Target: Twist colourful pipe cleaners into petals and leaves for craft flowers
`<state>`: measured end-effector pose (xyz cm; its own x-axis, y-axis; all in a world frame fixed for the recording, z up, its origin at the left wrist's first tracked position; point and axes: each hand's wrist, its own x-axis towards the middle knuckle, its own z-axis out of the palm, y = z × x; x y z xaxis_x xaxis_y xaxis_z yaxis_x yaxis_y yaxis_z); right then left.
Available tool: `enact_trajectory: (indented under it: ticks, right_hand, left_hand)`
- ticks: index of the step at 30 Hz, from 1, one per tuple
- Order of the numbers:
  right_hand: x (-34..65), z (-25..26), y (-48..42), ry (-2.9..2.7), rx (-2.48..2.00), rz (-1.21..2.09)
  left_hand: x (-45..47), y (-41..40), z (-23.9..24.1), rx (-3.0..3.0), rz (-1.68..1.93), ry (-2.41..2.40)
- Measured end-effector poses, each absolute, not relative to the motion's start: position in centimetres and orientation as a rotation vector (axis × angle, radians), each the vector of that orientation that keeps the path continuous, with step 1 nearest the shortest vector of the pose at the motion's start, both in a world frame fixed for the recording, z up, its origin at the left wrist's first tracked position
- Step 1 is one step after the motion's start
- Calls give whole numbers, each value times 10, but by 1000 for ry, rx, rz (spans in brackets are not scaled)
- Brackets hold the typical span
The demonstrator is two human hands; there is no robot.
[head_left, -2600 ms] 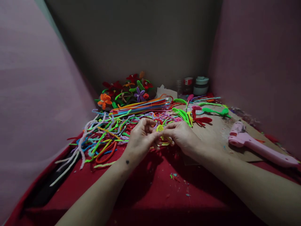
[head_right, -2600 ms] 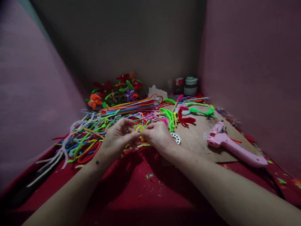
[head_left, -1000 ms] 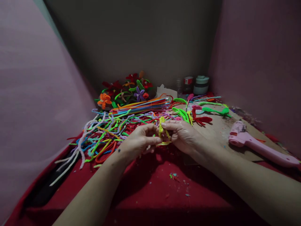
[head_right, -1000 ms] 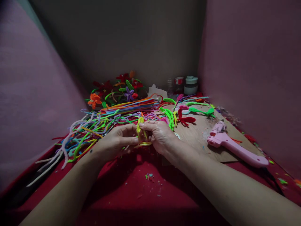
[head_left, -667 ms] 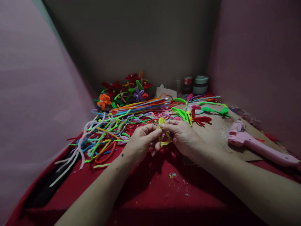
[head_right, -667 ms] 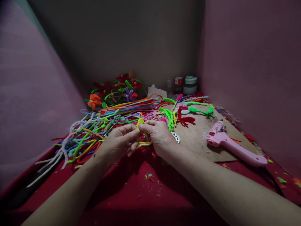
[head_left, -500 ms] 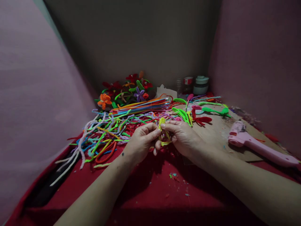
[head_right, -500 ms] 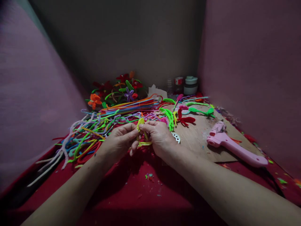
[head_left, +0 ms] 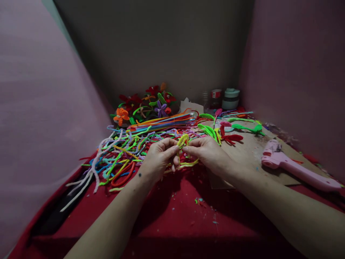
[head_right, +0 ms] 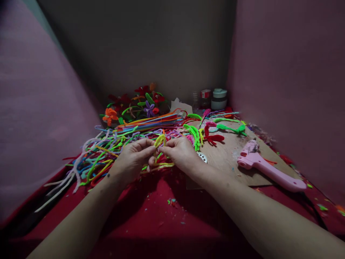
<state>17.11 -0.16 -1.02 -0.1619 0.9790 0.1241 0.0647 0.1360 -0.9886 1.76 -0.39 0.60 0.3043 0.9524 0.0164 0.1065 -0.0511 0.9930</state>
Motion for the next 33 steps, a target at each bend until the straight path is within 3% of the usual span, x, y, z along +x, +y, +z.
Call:
enact_trajectory:
  ticks: [11,21,33]
  right_hand:
    - [169,-6,-6,-1121,-864,1599]
    - [165,-10,-7,-1106,-837,1433]
    - [163,-21,-4,-1358,-981,760]
  left_hand:
    - [22,-7,10,1577,1012,1179]
    - [22,-7,5,1658,1015,1234]
    - [25,-9,-2,1652,1071,1147]
